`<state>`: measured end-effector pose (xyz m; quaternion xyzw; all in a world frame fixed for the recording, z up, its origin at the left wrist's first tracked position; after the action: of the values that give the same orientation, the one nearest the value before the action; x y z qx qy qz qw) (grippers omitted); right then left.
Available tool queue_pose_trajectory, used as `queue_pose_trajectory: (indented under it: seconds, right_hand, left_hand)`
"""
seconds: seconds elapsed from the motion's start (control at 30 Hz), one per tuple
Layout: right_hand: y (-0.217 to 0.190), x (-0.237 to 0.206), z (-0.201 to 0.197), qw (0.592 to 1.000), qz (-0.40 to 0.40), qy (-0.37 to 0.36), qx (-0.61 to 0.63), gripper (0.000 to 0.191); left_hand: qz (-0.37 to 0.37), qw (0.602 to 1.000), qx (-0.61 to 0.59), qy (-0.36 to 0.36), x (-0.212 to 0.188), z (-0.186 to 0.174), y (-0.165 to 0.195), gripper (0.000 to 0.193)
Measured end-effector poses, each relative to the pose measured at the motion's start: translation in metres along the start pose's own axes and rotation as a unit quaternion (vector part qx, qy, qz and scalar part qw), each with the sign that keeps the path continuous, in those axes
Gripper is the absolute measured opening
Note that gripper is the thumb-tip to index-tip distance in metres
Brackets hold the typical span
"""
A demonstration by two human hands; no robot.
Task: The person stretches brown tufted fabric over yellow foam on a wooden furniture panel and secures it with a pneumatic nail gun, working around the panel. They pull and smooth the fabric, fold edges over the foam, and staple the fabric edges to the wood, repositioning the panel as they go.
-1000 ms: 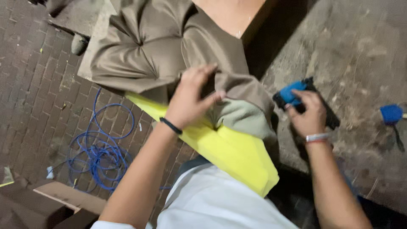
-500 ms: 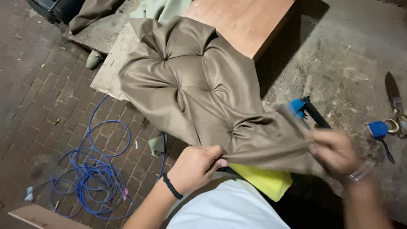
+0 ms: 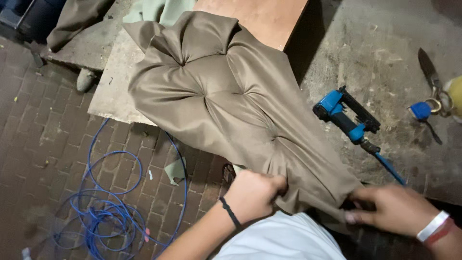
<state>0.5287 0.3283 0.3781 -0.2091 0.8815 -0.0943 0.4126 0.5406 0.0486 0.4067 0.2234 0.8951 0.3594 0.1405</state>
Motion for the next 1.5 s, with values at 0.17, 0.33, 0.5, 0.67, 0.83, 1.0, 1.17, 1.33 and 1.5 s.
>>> queue_pose_trajectory:
  seconds: [0.17, 0.33, 0.5, 0.67, 0.83, 1.0, 1.17, 1.33, 1.5]
  right_hand:
    - [0.042, 0.076, -0.09, 0.885, -0.107, 0.364, 0.271, 0.03]
    - [0.001, 0.247, -0.168, 0.802, -0.287, 0.308, 0.423, 0.075]
    - [-0.017, 0.28, -0.185, 0.835, -0.181, 0.332, 0.399, 0.044]
    - [-0.024, 0.248, -0.225, 0.779, -0.25, 0.404, 0.41, 0.021]
    - [-0.009, 0.266, -0.222, 0.846, -0.166, 0.372, 0.344, 0.024]
    - [-0.01, 0.279, -0.207, 0.842, -0.188, 0.407, 0.299, 0.029]
    - [-0.023, 0.266, -0.229, 0.826, -0.202, 0.414, 0.324, 0.033]
    - [-0.025, 0.236, -0.246, 0.838, -0.196, 0.478, 0.177, 0.026]
    - [-0.012, 0.266, -0.22, 0.839, -0.17, 0.472, 0.213, 0.026]
  left_hand:
    - [0.085, 0.959, 0.165, 0.212, -0.012, -0.058, 0.004, 0.041]
    - [0.0, 0.924, 0.239, 0.299, 0.008, -0.1, -0.016, 0.017]
    - [-0.074, 0.926, -0.043, 0.368, -0.015, -0.077, -0.044, 0.007]
    - [-0.072, 0.967, -0.196, 0.145, -0.065, -0.013, -0.071, 0.008]
    - [-0.379, 0.795, -0.446, 0.159, -0.144, 0.037, -0.117, 0.018]
    - [-0.401, 0.614, -0.591, 0.336, -0.083, 0.013, -0.184, 0.06]
    - [-0.435, 0.627, -0.383, 0.521, -0.041, -0.029, -0.199, 0.05]
    - [-0.357, 0.669, -0.262, 0.597, -0.082, -0.041, -0.175, 0.038]
    - [-0.409, 0.696, -0.223, 0.546, -0.076, -0.013, -0.209, 0.031]
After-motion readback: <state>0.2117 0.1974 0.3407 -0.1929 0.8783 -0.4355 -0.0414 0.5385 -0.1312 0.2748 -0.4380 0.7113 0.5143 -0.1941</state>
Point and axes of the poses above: each hand's wrist, its own x-axis towards the middle knuckle, its own z-axis out of the palm, y = z × x, the point moved 7 cm from there along x, towards the middle knuckle, and after that the axes turned 10 degrees about -z, right-handed, at the moved point
